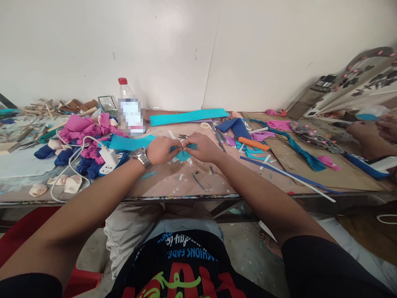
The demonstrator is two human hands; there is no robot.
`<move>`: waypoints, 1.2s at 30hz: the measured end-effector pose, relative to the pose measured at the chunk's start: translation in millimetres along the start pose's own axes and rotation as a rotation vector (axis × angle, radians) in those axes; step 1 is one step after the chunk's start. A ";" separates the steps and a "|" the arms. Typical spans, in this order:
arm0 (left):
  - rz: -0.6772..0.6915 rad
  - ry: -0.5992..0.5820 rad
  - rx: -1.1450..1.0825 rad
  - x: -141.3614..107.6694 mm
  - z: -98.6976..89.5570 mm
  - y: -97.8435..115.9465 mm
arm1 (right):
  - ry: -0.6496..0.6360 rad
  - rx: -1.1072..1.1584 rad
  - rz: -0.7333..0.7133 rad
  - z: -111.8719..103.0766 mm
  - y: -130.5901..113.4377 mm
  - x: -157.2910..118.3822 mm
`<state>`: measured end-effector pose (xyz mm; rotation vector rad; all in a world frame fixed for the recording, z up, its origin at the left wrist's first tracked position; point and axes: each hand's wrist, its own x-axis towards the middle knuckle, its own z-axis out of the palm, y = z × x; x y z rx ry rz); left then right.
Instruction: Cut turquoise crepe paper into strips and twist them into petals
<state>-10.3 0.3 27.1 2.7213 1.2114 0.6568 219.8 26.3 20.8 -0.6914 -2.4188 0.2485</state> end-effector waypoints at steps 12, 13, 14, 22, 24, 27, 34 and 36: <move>-0.012 0.003 0.055 0.0 1.3 -0.2 | -0.040 -0.010 0.019 -0.8 -0.2 1.2; -0.015 -0.003 0.055 0.0 1.5 -0.5 | -0.031 -0.007 0.015 -0.8 0.4 1.0; -0.015 -0.007 0.050 -0.1 1.8 -0.7 | -0.026 -0.007 0.007 -0.8 0.9 0.8; -0.018 0.004 -0.047 -0.2 4.2 0.9 | -0.036 -0.042 -0.013 -0.6 2.3 0.1; -0.030 0.007 -0.071 0.0 3.8 0.4 | -0.021 -0.033 -0.005 -0.5 3.4 0.3; -0.051 0.012 -0.086 0.5 3.4 -1.4 | 0.002 -0.023 -0.013 -2.0 3.8 1.3; -0.045 0.021 -0.141 0.6 4.1 -4.6 | 0.089 -0.152 -0.014 -7.7 0.8 0.6; -0.044 0.020 -0.156 0.3 4.3 -4.3 | 0.092 -0.166 -0.018 -7.2 0.6 -0.3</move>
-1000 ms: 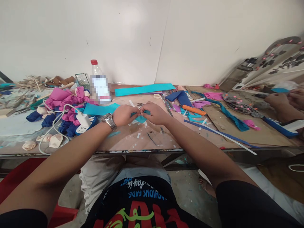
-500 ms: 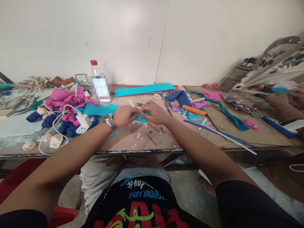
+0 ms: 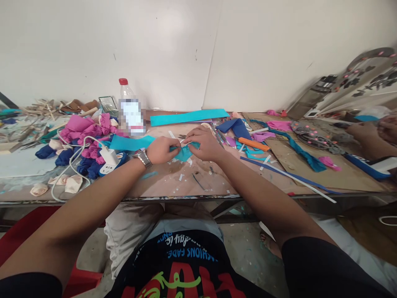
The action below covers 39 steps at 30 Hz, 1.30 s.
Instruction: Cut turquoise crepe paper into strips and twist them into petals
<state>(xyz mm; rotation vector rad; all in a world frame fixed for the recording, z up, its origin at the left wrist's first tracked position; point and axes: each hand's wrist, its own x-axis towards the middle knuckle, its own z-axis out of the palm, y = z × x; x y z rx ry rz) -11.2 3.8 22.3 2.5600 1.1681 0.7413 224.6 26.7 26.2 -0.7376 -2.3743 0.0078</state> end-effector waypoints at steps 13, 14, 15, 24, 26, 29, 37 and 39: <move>0.037 -0.007 -0.022 0.0 2.0 1.0 | -0.060 0.065 -0.056 7.1 -0.7 -0.1; 0.034 -0.008 -0.024 0.3 2.1 0.4 | -0.053 0.081 -0.061 8.0 0.0 0.1; 0.029 -0.008 -0.025 0.6 2.0 -0.1 | -0.045 0.096 -0.064 8.8 0.7 0.4; -0.023 -0.015 -0.079 1.8 0.7 -1.8 | -0.053 0.127 -0.056 6.0 -0.3 2.1; -0.031 -0.027 -0.119 2.0 0.6 -1.7 | -0.048 0.128 -0.057 5.0 -0.5 2.5; -0.046 -0.042 -0.147 2.5 -0.1 -2.1 | -0.033 0.117 -0.059 4.6 2.0 2.8; -0.041 -0.046 -0.142 2.1 0.4 -4.1 | -0.055 0.086 -0.070 2.4 6.8 2.0; -0.041 -0.057 -0.145 2.2 0.7 -4.6 | -0.058 0.080 -0.055 1.8 7.2 1.7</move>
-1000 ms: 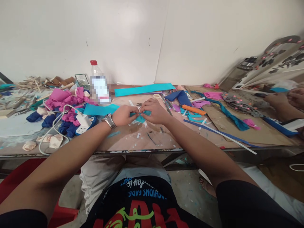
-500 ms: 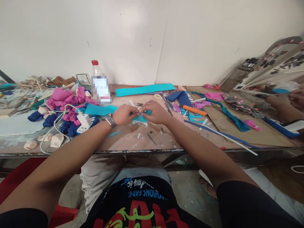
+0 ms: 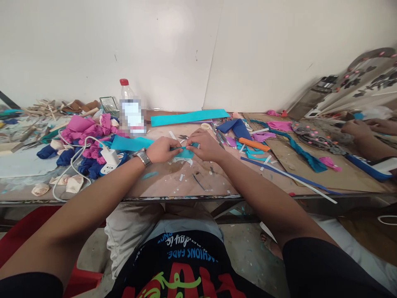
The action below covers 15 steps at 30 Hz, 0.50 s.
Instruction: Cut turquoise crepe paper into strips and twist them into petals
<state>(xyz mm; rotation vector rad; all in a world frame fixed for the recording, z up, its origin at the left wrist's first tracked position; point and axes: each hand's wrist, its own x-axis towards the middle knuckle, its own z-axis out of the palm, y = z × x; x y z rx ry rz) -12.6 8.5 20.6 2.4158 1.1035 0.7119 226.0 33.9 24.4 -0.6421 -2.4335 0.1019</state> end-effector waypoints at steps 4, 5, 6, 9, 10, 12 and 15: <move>-0.001 0.010 0.036 0.9 -0.5 -1.2 | 0.004 -0.005 0.006 0.8 0.7 -0.1; -0.007 0.007 0.037 1.1 -0.6 -1.4 | 0.002 -0.006 -0.005 1.2 0.8 0.0; -0.013 0.003 0.034 1.3 -0.6 -1.4 | -0.003 -0.006 -0.016 1.8 0.8 0.1; -0.012 -0.008 0.012 1.2 0.0 -1.2 | -0.019 -0.010 -0.026 3.6 1.0 0.3; -0.008 -0.014 0.007 1.0 0.2 -1.2 | -0.016 -0.015 -0.018 4.1 1.2 0.4; 0.003 -0.028 0.007 0.9 0.4 -1.4 | -0.006 -0.025 -0.010 4.8 1.5 0.5; 0.009 -0.035 -0.002 1.2 0.0 -2.3 | 0.005 -0.031 -0.023 4.6 1.4 0.7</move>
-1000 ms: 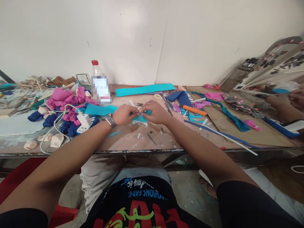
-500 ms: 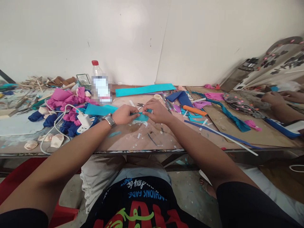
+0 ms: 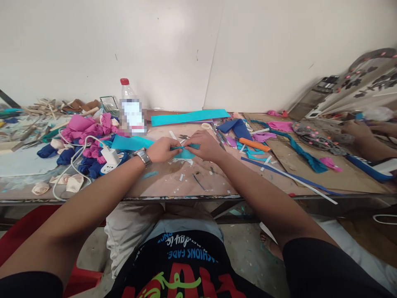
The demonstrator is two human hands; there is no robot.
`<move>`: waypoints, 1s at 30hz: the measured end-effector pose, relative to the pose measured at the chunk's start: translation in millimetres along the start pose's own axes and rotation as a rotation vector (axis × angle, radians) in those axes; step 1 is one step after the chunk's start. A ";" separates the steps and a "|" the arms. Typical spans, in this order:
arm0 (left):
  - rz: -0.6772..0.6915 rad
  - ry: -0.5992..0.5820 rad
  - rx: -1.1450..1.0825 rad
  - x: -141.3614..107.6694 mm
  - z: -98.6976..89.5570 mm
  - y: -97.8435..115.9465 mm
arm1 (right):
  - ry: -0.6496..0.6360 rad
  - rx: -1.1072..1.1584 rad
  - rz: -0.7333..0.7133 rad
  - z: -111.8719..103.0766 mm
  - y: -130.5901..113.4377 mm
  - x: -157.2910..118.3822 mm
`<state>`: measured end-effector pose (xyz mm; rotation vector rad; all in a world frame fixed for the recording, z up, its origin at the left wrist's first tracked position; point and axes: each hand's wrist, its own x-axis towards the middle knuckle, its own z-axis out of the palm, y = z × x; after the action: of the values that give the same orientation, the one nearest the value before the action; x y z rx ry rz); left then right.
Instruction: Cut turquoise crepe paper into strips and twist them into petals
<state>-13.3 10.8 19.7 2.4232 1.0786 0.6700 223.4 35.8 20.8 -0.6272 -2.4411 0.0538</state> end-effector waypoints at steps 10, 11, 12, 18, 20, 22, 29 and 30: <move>-0.035 -0.055 -0.186 0.6 -3.3 2.6 | 0.004 -0.036 -0.040 -6.0 -6.5 1.2; -0.042 -0.059 -0.207 0.5 -3.3 3.0 | 0.004 -0.041 -0.041 -6.1 -6.6 1.2; -0.049 -0.059 -0.223 0.5 -3.1 3.1 | 0.004 -0.046 -0.043 -6.1 -6.5 1.1; -0.068 -0.032 -0.284 2.0 0.6 -0.6 | -0.004 -0.055 -0.033 -6.2 -6.8 0.8; -0.070 -0.034 -0.301 2.2 1.5 -1.4 | 0.000 -0.049 -0.035 -6.4 -7.2 0.6; -0.067 -0.036 -0.291 1.9 1.4 -1.1 | 0.015 -0.042 -0.037 -6.5 -7.7 0.5; -0.044 -0.038 -0.181 0.1 -1.0 4.9 | 0.028 -0.006 -0.002 -5.6 -10.3 1.3; -0.032 -0.035 -0.163 -0.3 -1.0 5.7 | 0.032 0.000 0.001 -5.4 -10.9 1.4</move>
<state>-10.7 7.2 23.5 2.2659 1.0066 0.6753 220.9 26.2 28.0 -0.6253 -2.4099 0.0436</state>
